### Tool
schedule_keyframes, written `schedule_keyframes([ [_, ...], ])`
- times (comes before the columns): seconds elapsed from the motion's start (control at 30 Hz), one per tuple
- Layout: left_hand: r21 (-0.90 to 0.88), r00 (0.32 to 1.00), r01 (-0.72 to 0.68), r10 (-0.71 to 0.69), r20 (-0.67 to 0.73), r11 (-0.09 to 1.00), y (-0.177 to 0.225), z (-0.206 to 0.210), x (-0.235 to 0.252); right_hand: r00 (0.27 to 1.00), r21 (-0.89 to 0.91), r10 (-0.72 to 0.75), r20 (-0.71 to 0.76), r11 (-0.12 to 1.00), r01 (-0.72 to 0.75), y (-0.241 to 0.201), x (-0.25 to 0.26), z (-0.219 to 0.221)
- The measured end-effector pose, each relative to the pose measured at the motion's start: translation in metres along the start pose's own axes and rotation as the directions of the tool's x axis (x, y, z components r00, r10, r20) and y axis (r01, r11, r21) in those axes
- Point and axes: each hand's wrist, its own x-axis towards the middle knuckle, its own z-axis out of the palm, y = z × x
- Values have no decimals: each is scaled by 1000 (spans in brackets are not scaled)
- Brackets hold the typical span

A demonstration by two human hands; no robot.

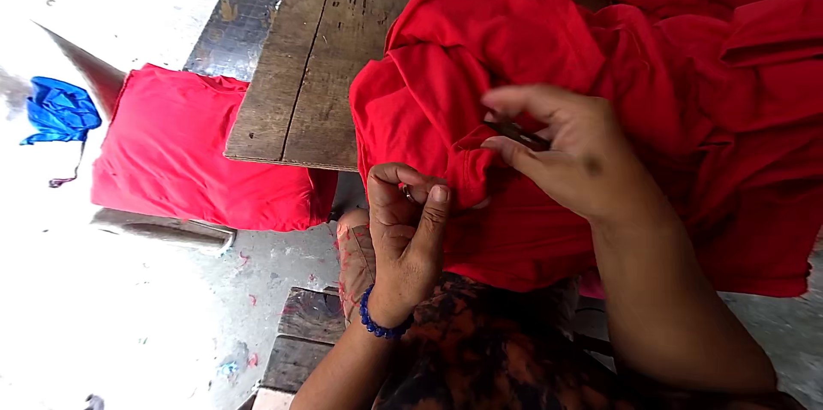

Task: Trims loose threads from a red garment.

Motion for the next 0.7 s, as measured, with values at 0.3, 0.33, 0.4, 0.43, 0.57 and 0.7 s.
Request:
schedule_keyframes([
  [0.3,199,997,-61,51,54,978,-16,-22,12,945,488,291,150,809,-327,4,18,-2],
  [0.33,218,992,-98,78,97,971,-17,-21,15,945,483,291,148,813,-326,4,18,-1],
  [0.4,252,977,-172,133,166,952,-19,-16,23,944,478,293,150,815,-328,4,18,0],
  [0.43,270,972,-193,146,186,943,-19,-13,27,944,475,292,155,816,-330,4,18,0],
  [0.57,404,989,-130,87,122,906,-20,-2,33,948,479,274,162,818,-319,7,17,0],
  [0.7,395,989,141,-111,-97,908,-19,-15,24,943,484,295,157,809,-333,9,17,1],
])
